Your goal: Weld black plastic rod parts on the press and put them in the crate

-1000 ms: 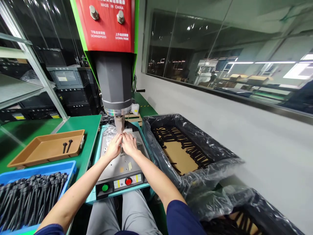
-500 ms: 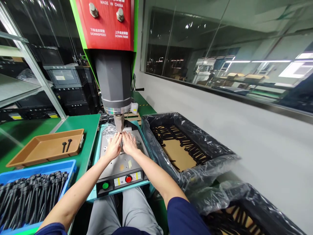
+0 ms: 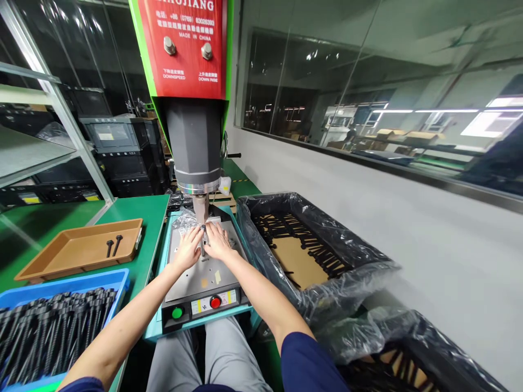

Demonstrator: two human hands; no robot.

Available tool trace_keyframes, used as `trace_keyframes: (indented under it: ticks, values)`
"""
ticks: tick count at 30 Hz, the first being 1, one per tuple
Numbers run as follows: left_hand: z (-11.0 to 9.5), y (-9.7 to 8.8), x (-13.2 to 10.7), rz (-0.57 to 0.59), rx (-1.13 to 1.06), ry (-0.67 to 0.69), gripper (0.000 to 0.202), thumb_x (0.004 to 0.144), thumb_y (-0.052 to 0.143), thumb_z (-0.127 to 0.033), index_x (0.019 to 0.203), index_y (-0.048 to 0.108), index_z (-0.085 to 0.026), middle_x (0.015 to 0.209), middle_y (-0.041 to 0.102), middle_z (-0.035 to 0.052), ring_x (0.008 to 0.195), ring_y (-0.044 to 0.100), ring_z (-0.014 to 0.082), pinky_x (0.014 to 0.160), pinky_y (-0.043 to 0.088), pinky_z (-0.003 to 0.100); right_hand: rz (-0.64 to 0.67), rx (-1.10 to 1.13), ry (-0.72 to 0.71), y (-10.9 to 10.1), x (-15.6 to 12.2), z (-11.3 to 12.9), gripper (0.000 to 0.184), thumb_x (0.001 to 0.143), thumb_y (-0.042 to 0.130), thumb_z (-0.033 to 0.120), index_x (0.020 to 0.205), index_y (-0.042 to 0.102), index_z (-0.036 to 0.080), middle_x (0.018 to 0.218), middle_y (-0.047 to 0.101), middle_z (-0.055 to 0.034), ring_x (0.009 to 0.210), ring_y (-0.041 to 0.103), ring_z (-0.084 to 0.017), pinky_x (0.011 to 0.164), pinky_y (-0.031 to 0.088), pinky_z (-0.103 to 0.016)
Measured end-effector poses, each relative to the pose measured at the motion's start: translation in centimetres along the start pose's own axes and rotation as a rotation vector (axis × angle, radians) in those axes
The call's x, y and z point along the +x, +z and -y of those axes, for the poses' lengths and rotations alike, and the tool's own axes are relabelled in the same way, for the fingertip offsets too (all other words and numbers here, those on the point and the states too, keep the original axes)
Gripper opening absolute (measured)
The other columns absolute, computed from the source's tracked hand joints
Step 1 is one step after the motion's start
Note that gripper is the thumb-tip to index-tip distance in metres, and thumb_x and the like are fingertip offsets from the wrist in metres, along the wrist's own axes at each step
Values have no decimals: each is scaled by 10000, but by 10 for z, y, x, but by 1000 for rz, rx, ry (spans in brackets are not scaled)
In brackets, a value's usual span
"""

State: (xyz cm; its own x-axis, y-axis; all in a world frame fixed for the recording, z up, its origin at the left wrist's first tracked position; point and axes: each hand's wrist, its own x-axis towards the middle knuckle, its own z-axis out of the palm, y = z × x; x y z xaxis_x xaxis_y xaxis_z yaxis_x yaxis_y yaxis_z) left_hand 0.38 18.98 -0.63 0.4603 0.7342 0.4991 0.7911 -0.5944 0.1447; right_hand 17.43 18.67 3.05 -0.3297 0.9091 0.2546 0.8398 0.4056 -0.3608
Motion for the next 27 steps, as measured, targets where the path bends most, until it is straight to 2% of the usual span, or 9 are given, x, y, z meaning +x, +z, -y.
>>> trace_keyframes:
  ticks: [8, 14, 20, 27]
  values:
    - [3, -1, 0, -45, -21, -16, 735, 760, 466, -84, 1474, 325, -187, 1526, 327, 152, 1408, 251, 367, 1085, 269, 612, -67, 19, -29, -1, -5, -11, 877, 744, 571, 262, 1522, 181, 159, 1558, 239, -122, 1437, 128, -313, 1126, 233, -510]
    - [8, -3, -2, -49, -53, -17, 704, 748, 474, -73, 1437, 384, -183, 1482, 400, 144, 1368, 326, 354, 1075, 300, 575, -30, 54, -11, -1, -10, -11, 864, 759, 586, 251, 1522, 190, 174, 1554, 255, -122, 1437, 138, -323, 1121, 232, -534]
    - [10, 3, -8, -92, -119, 17, 737, 754, 481, -76, 1469, 323, -162, 1458, 411, 166, 1333, 384, 314, 1070, 354, 488, -25, 61, -26, 6, -10, -13, 835, 758, 600, 251, 1510, 241, 204, 1557, 248, -105, 1429, 158, -334, 1116, 238, -542]
    - [12, 13, -14, -108, -217, 20, 750, 761, 465, -77, 1485, 287, -158, 1465, 406, 164, 1349, 380, 297, 1093, 360, 484, -30, 65, -39, 10, -7, -17, 783, 746, 568, 192, 1486, 312, 194, 1558, 255, -89, 1424, 186, -304, 1119, 261, -499]
